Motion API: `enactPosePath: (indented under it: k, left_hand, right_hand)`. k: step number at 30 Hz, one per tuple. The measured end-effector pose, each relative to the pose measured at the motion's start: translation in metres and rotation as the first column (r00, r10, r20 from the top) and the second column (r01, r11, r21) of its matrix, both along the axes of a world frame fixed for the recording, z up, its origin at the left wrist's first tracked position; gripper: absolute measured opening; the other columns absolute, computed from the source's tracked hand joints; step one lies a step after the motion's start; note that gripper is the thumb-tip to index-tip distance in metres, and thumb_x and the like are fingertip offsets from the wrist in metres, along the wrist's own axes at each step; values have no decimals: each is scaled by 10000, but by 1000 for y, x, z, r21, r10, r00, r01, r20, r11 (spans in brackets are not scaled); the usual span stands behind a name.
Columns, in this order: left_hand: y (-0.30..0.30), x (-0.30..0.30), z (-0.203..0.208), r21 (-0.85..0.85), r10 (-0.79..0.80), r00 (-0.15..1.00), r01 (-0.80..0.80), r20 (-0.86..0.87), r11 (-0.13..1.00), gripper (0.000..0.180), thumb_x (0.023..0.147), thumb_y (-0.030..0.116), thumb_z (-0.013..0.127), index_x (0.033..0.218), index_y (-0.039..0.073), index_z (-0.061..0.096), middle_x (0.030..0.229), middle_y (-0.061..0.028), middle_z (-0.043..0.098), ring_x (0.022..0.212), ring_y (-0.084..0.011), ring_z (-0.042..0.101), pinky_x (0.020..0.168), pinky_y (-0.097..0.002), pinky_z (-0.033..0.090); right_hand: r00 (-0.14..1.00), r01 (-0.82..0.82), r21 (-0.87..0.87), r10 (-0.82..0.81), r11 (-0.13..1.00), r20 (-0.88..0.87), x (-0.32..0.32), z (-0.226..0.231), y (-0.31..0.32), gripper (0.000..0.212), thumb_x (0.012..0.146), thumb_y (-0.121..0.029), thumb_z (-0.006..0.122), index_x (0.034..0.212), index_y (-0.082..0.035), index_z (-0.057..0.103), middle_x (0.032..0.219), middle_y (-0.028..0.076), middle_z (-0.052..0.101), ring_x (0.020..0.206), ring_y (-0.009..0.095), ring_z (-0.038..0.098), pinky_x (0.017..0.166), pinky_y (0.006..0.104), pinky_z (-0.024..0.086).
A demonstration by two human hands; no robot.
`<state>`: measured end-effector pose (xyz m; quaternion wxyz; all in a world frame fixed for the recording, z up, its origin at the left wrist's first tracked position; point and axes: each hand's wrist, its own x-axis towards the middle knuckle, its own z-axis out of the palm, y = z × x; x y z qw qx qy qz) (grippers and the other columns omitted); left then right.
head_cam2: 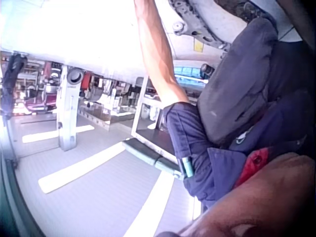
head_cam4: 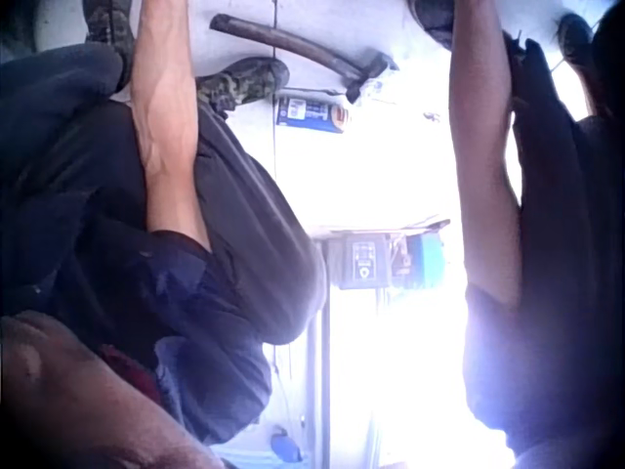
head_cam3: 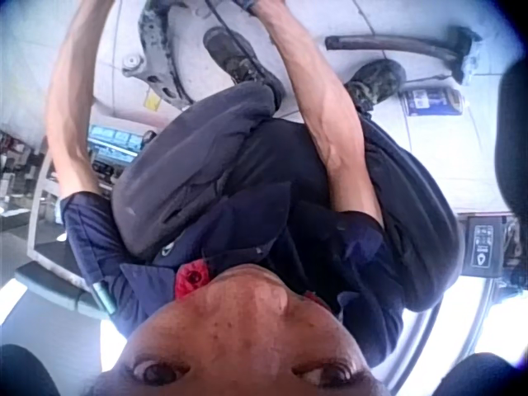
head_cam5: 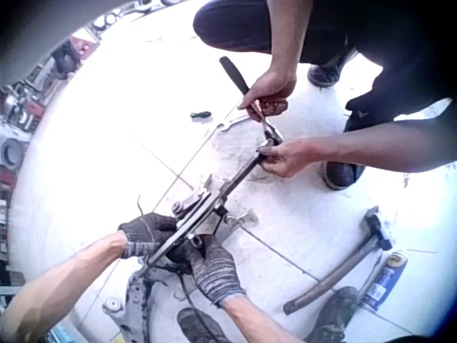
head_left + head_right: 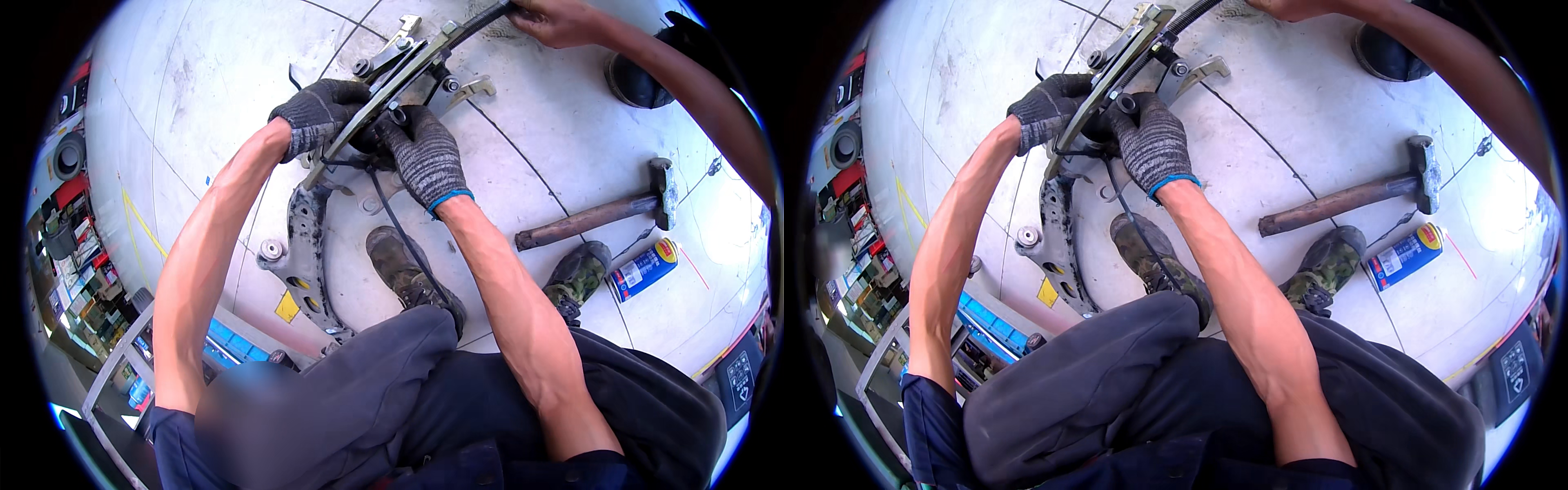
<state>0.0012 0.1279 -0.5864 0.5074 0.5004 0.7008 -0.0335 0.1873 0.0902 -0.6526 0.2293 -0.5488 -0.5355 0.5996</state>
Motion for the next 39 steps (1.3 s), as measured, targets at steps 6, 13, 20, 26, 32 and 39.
enactPosePath:
  k: [6,13,20,26,32,39]
  left_hand:
    - [-2,-2,-4,15,-26,1000,26,1,1000,430,955,245,655,1325,24,647,1166,-155,722,1015,-229,674,977,-352,511]
    - [-3,0,-2,30,10,1000,-10,8,1000,473,939,193,704,1352,-21,614,1133,-141,738,960,-163,683,918,-315,541]
    - [-4,3,1,-3,23,1000,-23,7,1000,401,966,221,646,1317,29,652,1119,-122,741,974,-185,693,935,-321,531]
    - [-3,-3,7,-38,24,999,-23,31,999,372,959,203,647,1291,35,667,1104,-118,747,957,-173,696,919,-314,535]
    - [-5,0,4,-23,33,997,-32,68,999,418,952,199,634,1320,2,636,1111,-126,739,976,-176,679,921,-324,532]
    - [-9,-3,0,-24,35,996,-33,78,999,442,926,224,616,1315,17,645,1161,-147,733,1030,-215,692,962,-331,519]
  right_hand:
    - [1000,-3,5,3,1000,25,1,3,0,364,934,-282,684,1154,4,629,1047,260,706,1005,410,685,891,468,530]
    - [1000,-19,-5,19,1000,25,0,1,-1,395,938,-292,681,1175,20,628,1056,261,708,1008,398,689,889,455,530]
    - [998,-47,-15,47,999,43,1,1,-1,445,949,-316,668,1214,40,626,1091,253,712,1030,373,693,903,431,526]
    - [1000,-20,1,20,1000,25,-4,6,-4,360,947,-304,661,1138,-1,622,1050,265,696,995,425,674,865,477,524]
    - [1000,11,-32,-11,999,8,-3,-2,-10,366,935,-275,674,1167,3,620,1050,271,696,1004,428,675,858,487,527]
    - [1000,15,-27,-15,1000,4,-2,-2,-13,357,930,-270,675,1166,-9,617,1051,269,695,1005,430,674,857,488,526]
